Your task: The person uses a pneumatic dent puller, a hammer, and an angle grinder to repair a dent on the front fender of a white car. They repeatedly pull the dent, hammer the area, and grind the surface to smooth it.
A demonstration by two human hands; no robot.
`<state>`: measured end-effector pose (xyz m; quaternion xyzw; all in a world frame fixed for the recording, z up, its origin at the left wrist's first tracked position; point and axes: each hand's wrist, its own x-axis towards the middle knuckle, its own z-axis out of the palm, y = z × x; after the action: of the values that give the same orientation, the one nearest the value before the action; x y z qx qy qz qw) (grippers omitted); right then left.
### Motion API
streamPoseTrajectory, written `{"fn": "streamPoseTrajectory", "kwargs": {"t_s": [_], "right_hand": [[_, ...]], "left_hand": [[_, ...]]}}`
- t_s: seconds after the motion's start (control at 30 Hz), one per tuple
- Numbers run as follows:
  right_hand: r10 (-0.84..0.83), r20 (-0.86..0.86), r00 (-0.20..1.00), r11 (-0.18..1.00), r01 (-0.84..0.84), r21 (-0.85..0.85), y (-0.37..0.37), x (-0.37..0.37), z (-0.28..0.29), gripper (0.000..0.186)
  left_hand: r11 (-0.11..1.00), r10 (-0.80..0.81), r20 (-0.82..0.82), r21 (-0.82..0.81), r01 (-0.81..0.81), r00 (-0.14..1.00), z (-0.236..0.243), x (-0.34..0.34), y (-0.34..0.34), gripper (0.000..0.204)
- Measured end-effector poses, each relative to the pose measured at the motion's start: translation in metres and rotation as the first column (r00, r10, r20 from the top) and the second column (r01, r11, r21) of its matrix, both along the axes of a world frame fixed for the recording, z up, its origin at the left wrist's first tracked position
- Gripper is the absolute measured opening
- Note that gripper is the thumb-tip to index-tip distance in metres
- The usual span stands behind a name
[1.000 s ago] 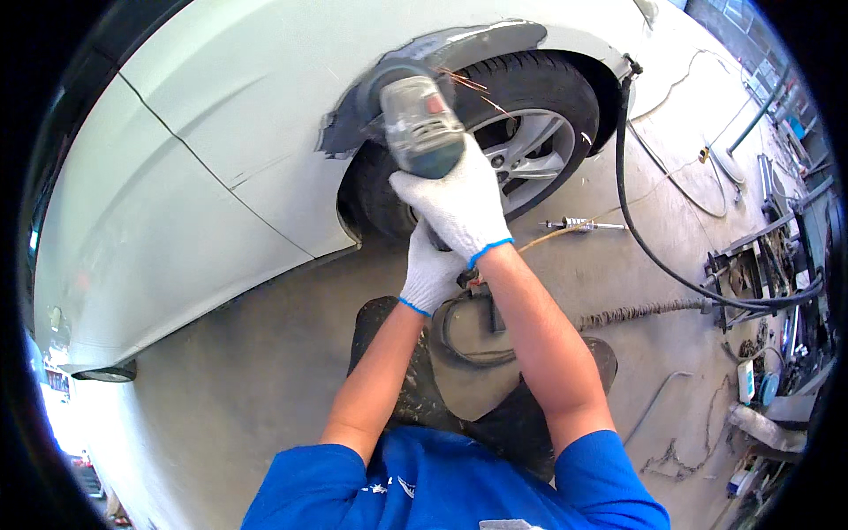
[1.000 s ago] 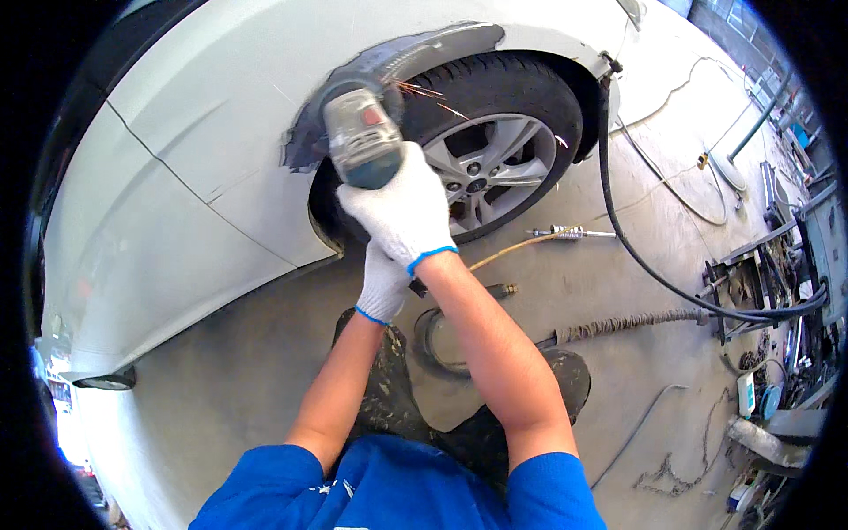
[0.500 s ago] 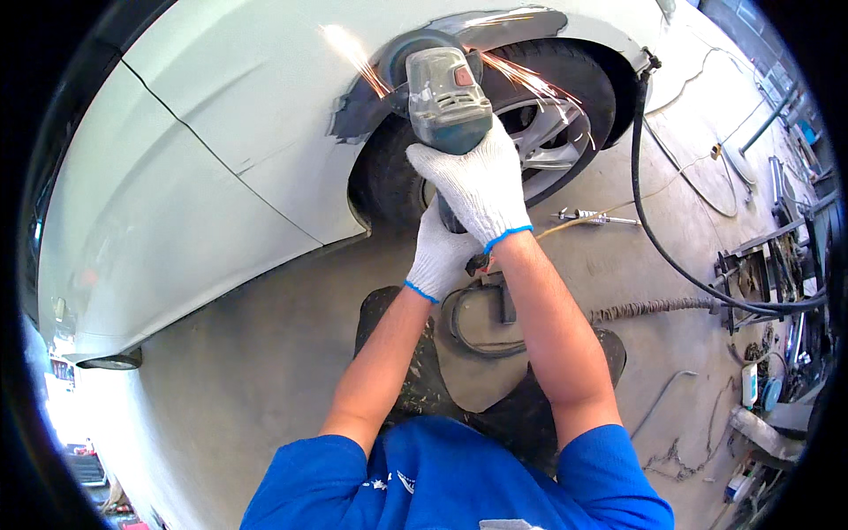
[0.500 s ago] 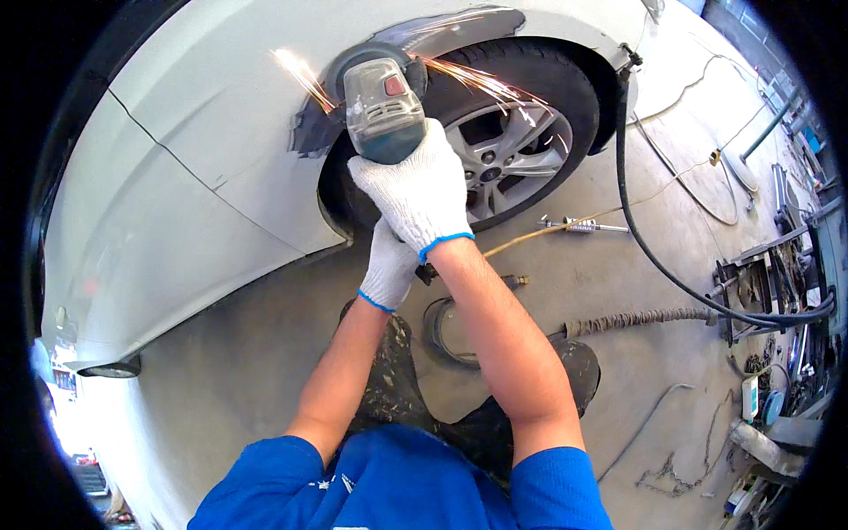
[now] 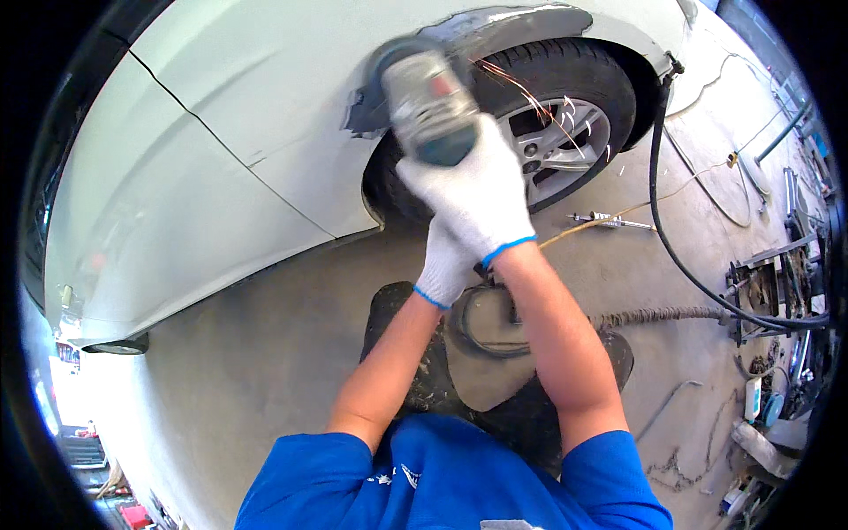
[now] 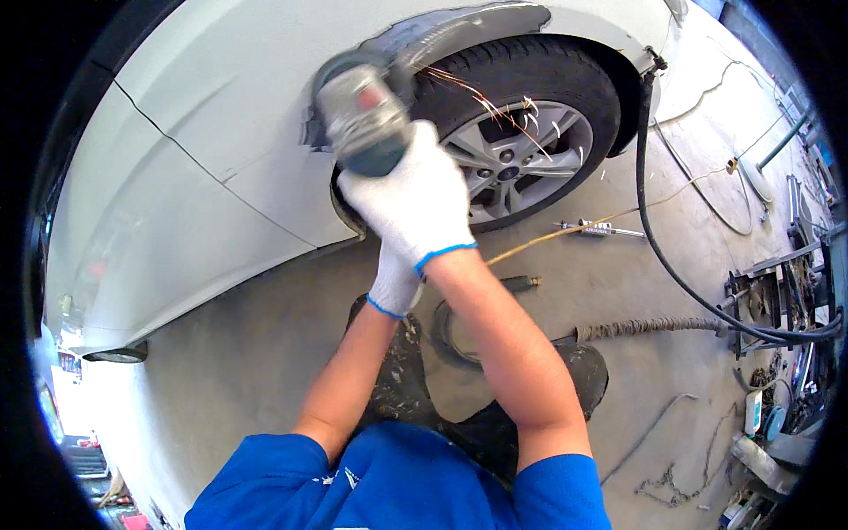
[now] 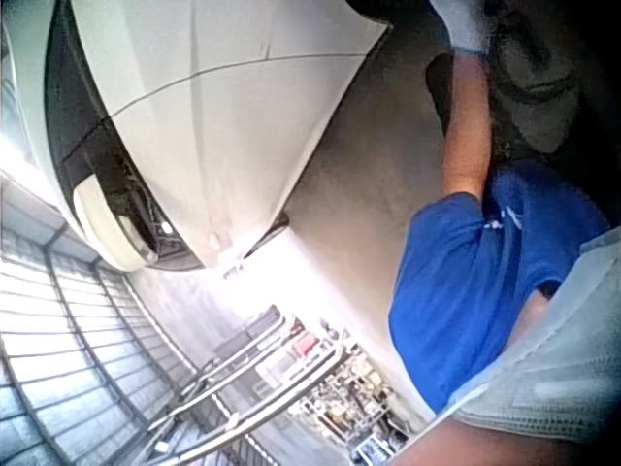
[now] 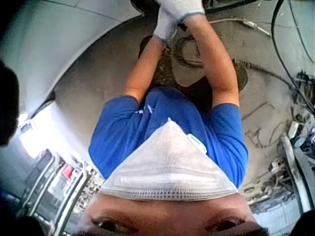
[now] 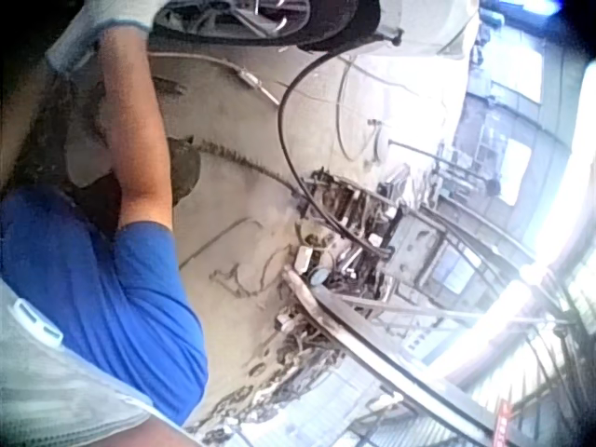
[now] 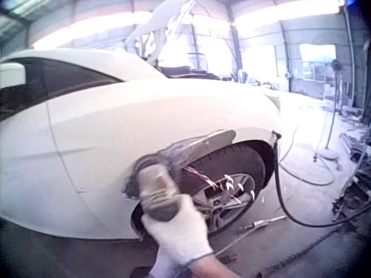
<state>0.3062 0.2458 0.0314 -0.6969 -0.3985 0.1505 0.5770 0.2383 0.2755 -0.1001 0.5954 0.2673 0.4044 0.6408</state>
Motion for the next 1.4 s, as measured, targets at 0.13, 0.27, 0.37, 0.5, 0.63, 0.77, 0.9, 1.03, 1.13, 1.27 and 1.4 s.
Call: {"fn": "streamPoseTrajectory", "kwargs": {"t_s": [0.13, 0.27, 0.37, 0.5, 0.63, 0.77, 0.9, 1.03, 1.13, 1.27, 1.4], "right_hand": [[0.129, 0.091, 0.987, 0.980, -0.113, -0.162, 0.003, -0.018, -0.005, 0.060], [0.028, -0.008, 1.000, 0.997, -0.027, 0.072, 0.007, 0.009, -0.007, 0.059], [0.026, -0.028, 0.999, 0.997, -0.024, 0.067, 0.006, 0.007, -0.001, 0.060], [0.068, 0.047, 0.997, 0.998, -0.067, -0.021, 0.005, -0.004, -0.001, 0.060], [0.058, -0.084, 0.995, 0.987, -0.044, 0.154, 0.008, 0.016, 0.000, 0.059], [0.035, 0.055, 0.998, 0.999, -0.035, 0.011, 0.004, 0.008, 0.007, 0.061], [0.075, -0.187, 0.979, 0.979, -0.037, 0.199, -0.004, 0.033, 0.018, 0.055], [0.022, -0.062, 0.998, 0.995, -0.015, 0.102, 0.001, 0.024, 0.009, 0.060], [0.032, -0.114, 0.993, 0.986, -0.013, 0.164, 0.001, 0.033, 0.008, 0.060], [0.017, -0.090, 0.996, 0.989, -0.003, 0.146, -0.002, 0.040, 0.014, 0.062], [0.020, -0.005, 1.000, 0.994, -0.019, 0.109, -0.004, 0.038, 0.011, 0.061]], "left_hand": [[0.948, 0.043, 0.333, -0.310, 0.067, 0.942, -0.033, -0.015, 0.001, 0.055], [0.998, -0.026, 0.010, -0.058, 0.026, 1.000, 0.001, -0.001, 0.000, 0.068], [1.000, -0.005, -0.041, -0.015, 0.004, 0.999, -0.001, -0.002, 0.005, 0.065], [0.970, 0.024, 0.088, -0.242, -0.002, 0.996, 0.011, -0.010, -0.005, 0.068], [0.999, -0.037, -0.170, 0.012, 0.039, 0.985, 0.025, -0.002, 0.006, 0.070], [0.995, -0.002, 0.013, -0.103, 0.003, 1.000, 0.011, -0.003, 0.004, 0.071], [0.993, -0.082, -0.224, 0.065, 0.099, 0.971, 0.048, 0.008, 0.004, 0.071], [0.998, -0.049, -0.060, -0.027, 0.048, 0.997, 0.033, 0.012, 0.005, 0.068], [0.996, -0.063, -0.177, 0.056, 0.074, 0.982, 0.036, 0.015, 0.008, 0.067], [0.996, -0.044, -0.047, -0.080, 0.040, 0.998, 0.034, 0.022, 0.006, 0.067], [1.000, 0.000, -0.116, 0.027, 0.003, 0.993, 0.027, 0.024, 0.004, 0.064]]}}
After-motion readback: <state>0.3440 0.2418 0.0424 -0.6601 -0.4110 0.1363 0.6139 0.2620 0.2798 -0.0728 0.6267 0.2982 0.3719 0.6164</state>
